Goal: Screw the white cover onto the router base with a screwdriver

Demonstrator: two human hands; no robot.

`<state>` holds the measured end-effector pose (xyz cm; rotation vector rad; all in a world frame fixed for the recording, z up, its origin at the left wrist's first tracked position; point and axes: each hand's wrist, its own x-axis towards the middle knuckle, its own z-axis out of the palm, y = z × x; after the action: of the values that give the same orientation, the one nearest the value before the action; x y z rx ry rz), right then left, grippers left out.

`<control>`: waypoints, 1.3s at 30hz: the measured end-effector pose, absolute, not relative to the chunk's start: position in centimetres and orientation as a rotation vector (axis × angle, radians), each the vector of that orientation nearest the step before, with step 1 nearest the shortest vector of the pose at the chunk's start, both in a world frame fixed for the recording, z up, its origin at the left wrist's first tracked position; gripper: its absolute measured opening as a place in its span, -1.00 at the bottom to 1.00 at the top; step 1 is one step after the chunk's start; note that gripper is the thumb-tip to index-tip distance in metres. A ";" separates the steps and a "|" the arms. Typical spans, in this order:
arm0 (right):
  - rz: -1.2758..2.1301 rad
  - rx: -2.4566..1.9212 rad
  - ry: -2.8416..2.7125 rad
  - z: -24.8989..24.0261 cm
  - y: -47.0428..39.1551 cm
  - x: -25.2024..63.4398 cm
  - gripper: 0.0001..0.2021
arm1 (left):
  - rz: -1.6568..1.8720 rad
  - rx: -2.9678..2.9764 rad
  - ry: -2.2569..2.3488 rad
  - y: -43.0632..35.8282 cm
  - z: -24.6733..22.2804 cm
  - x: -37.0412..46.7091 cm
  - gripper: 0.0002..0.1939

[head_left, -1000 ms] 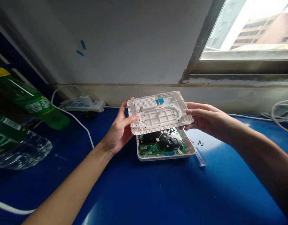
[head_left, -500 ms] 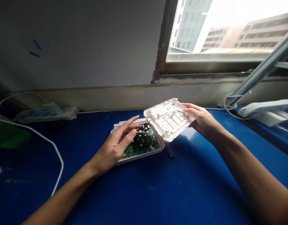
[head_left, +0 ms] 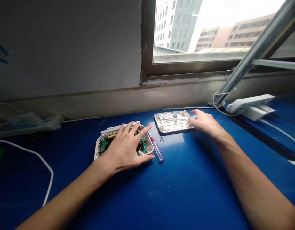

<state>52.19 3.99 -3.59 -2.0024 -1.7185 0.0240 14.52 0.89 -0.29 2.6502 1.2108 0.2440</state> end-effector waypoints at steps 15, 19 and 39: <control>-0.085 -1.692 -2.193 -5.3 3.8 44.9 -0.55 | 0.275 2.701 1.056 1.6 -0.9 13.6 0.01; -0.062 -1.708 -2.213 -4.7 3.6 45.7 -0.53 | 0.301 2.680 1.040 1.6 -0.9 13.5 0.03; 0.120 -1.336 -2.424 -0.3 0.3 38.1 -0.85 | 0.284 2.637 1.180 0.3 -1.1 4.2 0.00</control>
<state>38.07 0.33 -0.32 -1.3360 -2.4238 0.1197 4.17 0.30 -1.13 2.6365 1.1803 0.2838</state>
